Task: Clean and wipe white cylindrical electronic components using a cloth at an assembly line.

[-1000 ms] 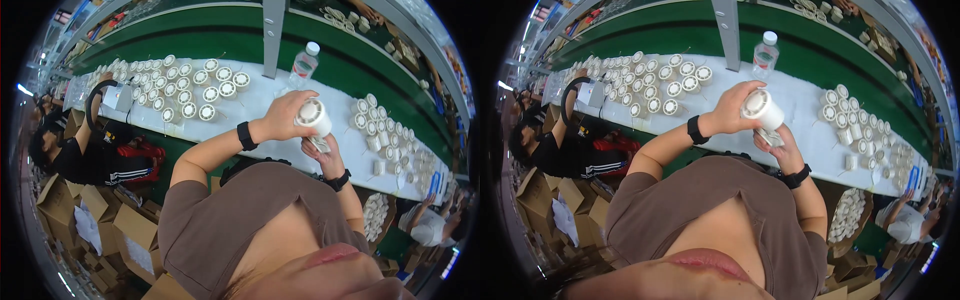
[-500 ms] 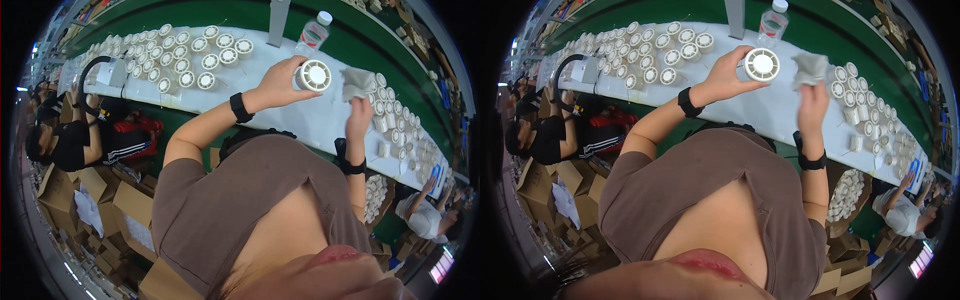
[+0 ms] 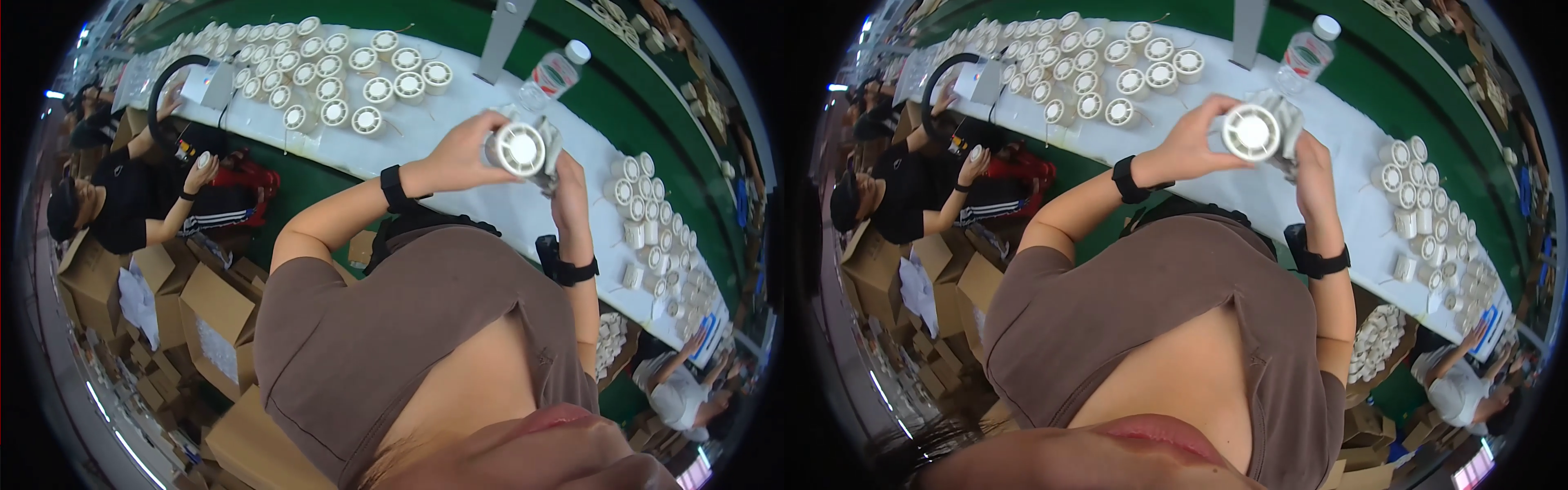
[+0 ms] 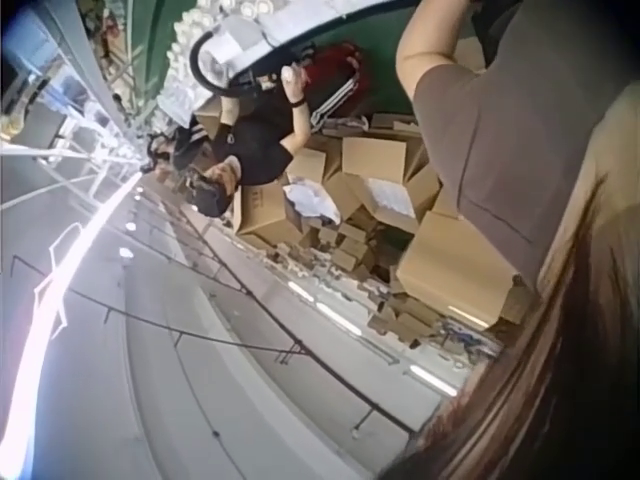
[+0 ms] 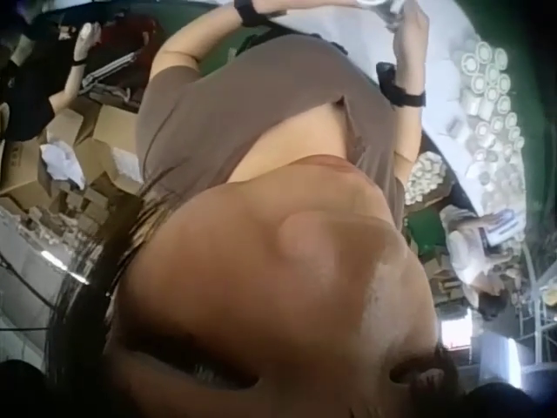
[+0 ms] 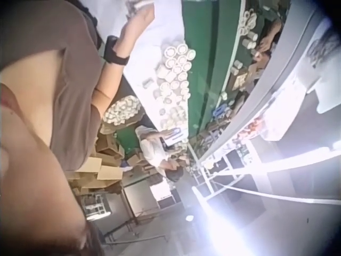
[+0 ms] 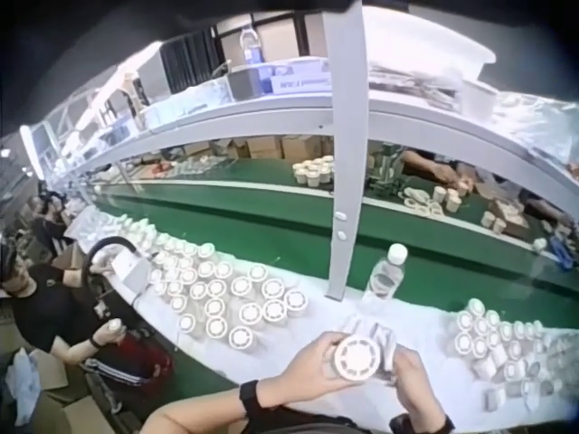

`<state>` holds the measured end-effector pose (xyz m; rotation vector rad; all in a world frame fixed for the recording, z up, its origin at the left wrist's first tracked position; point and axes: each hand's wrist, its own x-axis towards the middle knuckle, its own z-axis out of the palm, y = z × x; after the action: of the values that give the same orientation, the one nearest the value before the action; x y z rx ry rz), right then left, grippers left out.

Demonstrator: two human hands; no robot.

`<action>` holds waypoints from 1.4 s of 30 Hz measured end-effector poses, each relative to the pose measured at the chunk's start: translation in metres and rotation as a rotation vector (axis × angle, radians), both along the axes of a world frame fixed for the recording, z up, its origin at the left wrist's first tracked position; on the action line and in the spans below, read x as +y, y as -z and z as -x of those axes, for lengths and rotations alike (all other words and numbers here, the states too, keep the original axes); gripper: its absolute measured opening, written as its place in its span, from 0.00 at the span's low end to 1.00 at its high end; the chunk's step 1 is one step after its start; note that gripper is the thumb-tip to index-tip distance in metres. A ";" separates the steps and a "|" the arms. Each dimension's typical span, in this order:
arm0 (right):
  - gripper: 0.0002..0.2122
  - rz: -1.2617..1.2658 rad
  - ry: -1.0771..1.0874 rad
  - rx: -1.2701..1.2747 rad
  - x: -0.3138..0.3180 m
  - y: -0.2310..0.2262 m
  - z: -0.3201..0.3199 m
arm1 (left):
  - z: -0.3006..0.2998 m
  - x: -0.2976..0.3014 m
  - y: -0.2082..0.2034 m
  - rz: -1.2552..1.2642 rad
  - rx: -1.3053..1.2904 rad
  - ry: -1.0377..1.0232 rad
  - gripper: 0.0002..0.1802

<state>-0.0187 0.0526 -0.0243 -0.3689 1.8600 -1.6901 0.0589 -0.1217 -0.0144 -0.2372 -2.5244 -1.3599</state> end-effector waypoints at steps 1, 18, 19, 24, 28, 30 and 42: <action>0.16 0.118 0.002 -0.114 0.006 0.004 0.003 | 0.002 -0.011 0.005 -0.129 0.052 -0.098 0.33; 0.18 0.477 0.431 -0.514 0.069 0.044 -0.018 | 0.085 -0.256 0.103 0.776 -0.175 -1.098 0.38; 0.18 0.481 0.448 -0.510 0.071 0.045 -0.018 | 0.087 -0.252 0.105 1.048 -0.168 -1.101 0.38; 0.18 0.455 0.559 -0.486 0.073 0.035 -0.018 | 0.107 -0.268 0.104 0.758 -0.095 -0.969 0.33; 0.18 0.474 0.540 -0.487 0.076 0.042 -0.013 | 0.121 -0.267 0.123 0.869 -0.260 -0.876 0.36; 0.18 0.511 0.505 -0.474 0.079 0.029 -0.014 | 0.095 -0.326 0.159 1.044 -0.710 -0.810 0.40; 0.16 0.919 0.544 -0.596 0.163 0.043 -0.010 | 0.092 -0.098 0.035 0.264 0.028 -0.567 0.14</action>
<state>-0.0084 0.2157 -0.0678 0.3187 0.6953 -2.5952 -0.0331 -0.2202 -0.0494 0.3835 -2.4659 -0.8001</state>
